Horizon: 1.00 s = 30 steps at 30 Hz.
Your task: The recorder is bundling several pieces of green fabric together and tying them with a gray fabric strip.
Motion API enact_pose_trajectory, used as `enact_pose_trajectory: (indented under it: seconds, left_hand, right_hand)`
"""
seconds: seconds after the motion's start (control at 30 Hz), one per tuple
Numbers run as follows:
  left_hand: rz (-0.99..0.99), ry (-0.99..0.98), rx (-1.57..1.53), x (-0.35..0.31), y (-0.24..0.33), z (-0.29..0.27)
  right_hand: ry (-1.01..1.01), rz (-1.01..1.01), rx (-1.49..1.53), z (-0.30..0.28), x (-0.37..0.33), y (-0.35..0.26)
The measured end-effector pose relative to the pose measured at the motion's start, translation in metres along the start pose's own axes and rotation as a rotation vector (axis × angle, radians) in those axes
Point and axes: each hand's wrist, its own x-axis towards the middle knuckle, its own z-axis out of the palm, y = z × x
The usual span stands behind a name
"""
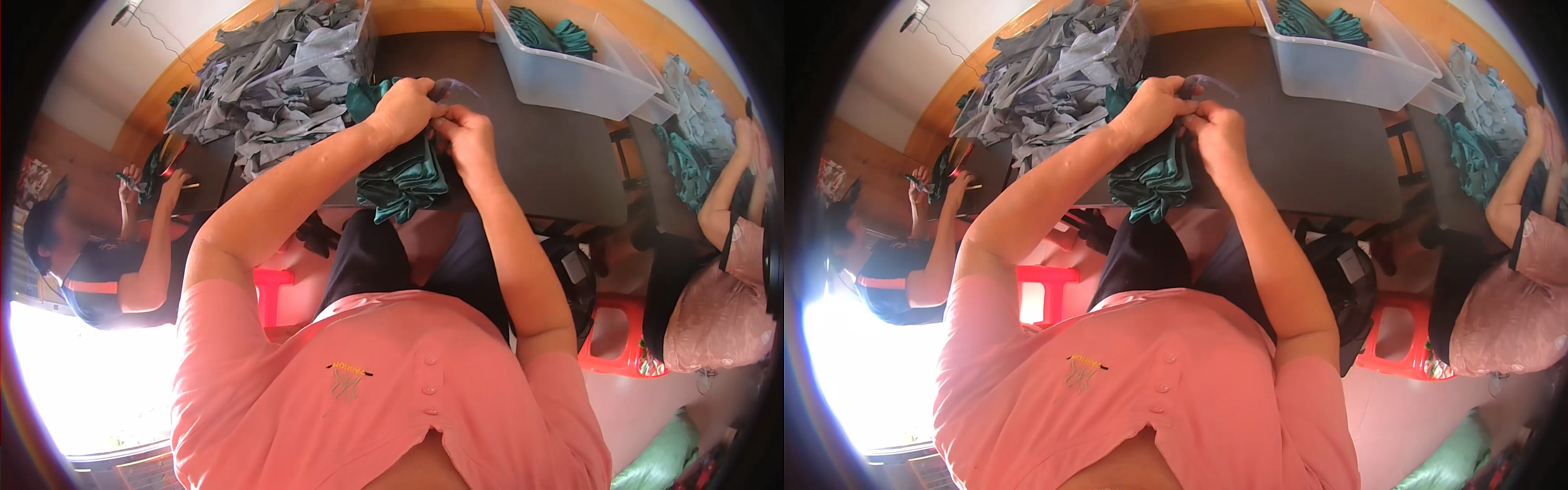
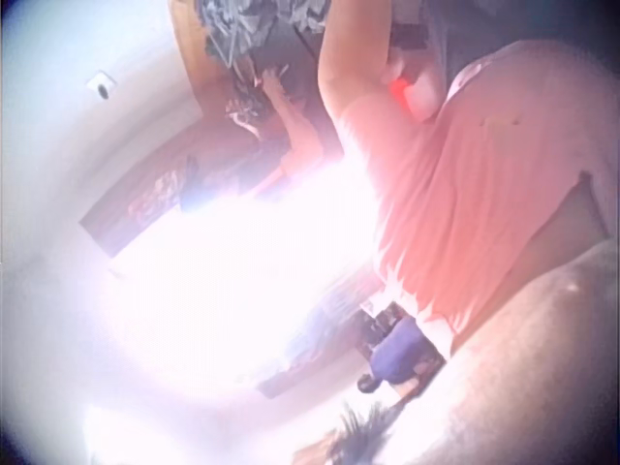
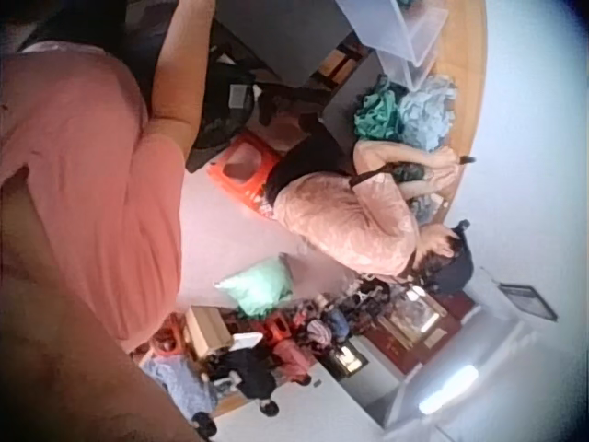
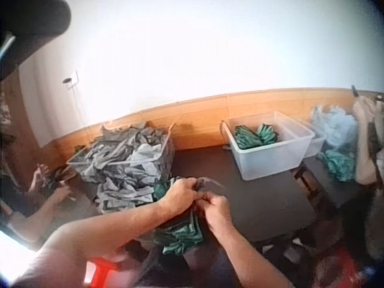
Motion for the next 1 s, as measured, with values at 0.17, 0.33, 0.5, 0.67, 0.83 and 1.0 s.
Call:
enact_pose_trajectory:
  seconds: [0.17,0.33,0.5,0.67,0.83,1.0]
  left_hand:
    - [-0.012,-0.055,-0.27,-0.016,0.01,-0.01]
    - [0.104,-0.045,0.052,-0.018,0.021,-0.013]
    - [0.44,0.146,0.299,-0.021,0.019,0.003]
    - [0.514,0.096,0.484,-0.02,0.009,0.002]
    - [0.359,-0.063,0.51,-0.02,0.014,-0.007]
    - [0.233,-0.183,0.39,-0.012,0.017,-0.019]
  right_hand:
    - [0.165,-0.073,-0.178,0.002,0.004,0.005]
    - [0.09,0.033,-0.316,-0.015,0.003,0.006]
    - [0.059,-0.123,-0.535,-0.022,0.007,0.02]
    - [0.062,-0.102,-0.418,-0.017,0.001,0.013]
    - [0.063,-0.042,-0.431,-0.017,-0.008,0.004]
    - [0.045,-0.184,-0.408,-0.017,-0.013,0.001]
